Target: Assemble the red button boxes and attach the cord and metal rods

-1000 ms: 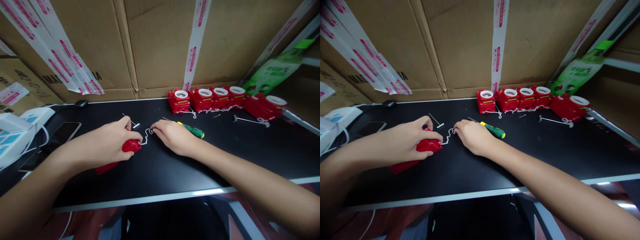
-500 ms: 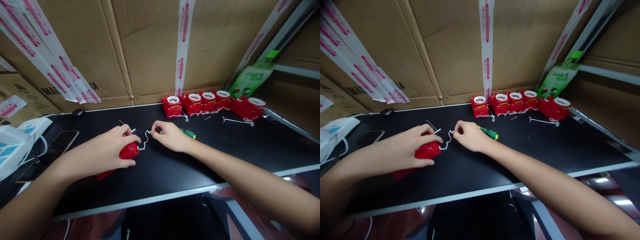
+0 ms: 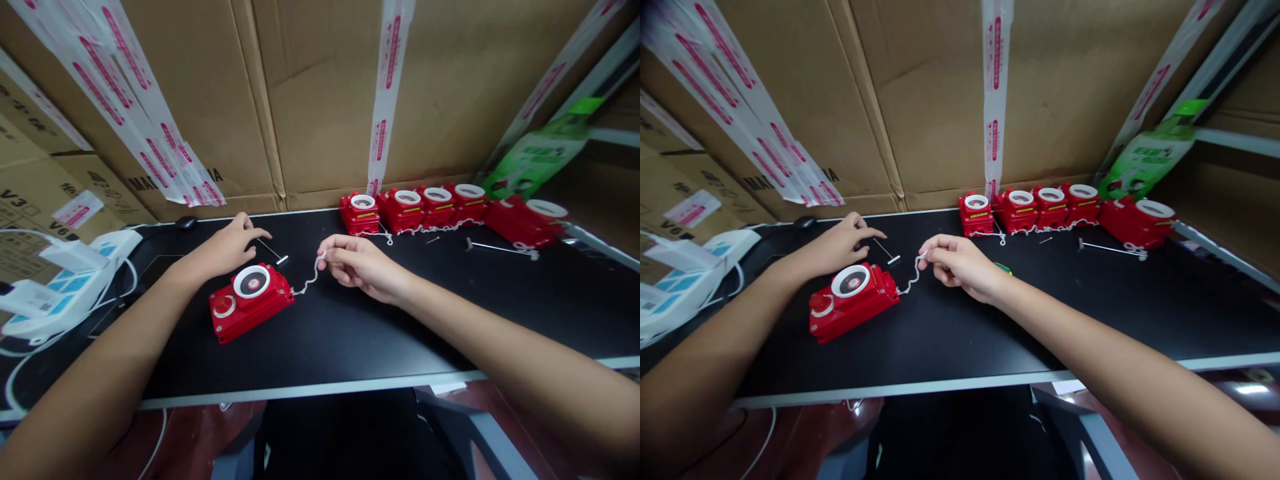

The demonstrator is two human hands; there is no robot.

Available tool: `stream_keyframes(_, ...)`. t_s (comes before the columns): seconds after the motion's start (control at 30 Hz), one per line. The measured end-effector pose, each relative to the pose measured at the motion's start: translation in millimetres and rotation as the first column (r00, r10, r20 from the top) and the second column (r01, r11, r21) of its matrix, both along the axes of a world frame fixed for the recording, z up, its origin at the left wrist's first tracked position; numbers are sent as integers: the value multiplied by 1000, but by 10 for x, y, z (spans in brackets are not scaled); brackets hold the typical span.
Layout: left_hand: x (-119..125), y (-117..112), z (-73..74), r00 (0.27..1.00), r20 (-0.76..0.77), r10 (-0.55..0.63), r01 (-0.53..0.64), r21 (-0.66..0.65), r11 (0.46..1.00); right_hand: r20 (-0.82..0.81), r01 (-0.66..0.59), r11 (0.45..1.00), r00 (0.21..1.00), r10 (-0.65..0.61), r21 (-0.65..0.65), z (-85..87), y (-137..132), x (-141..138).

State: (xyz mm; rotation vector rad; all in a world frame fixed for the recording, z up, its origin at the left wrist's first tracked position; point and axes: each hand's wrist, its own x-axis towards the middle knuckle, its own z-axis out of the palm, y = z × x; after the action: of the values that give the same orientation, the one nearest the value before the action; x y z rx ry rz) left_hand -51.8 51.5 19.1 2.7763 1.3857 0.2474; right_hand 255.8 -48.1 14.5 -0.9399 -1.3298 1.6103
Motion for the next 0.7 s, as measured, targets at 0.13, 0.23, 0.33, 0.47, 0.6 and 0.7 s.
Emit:
stream_keyframes(0.13, 91, -47, 22, 991, 22, 130, -128, -92, 988, -38, 7, 1000, 999, -8, -27, 9, -8, 9)
stream_keyframes(0.23, 171, -69, 17, 984, 44, 175, -169, -115, 979, -40, 32, 999, 999, -33, -29, 1, -15, 9)
stream_keyframes(0.33, 219, -80, -10, 969, 64, 238, -230, -109, 967, -55, 66, 998, 996, -67, -19, -13, -15, 1)
stream_keyframes(0.47, 202, -88, -14, 950, 95, 298, -283, -141, 949, -79, 83, 996, 994, -81, 28, -32, -9, -11)
stream_keyframes(0.6, 153, -87, 1, 926, 140, 351, -324, -185, 928, -101, 133, 986, 987, -123, 99, -38, -14, -24)
stream_keyframes(0.7, 149, -85, -6, 922, 140, 362, -329, -212, 920, -133, 152, 982, 982, -137, 111, -29, -21, -31)
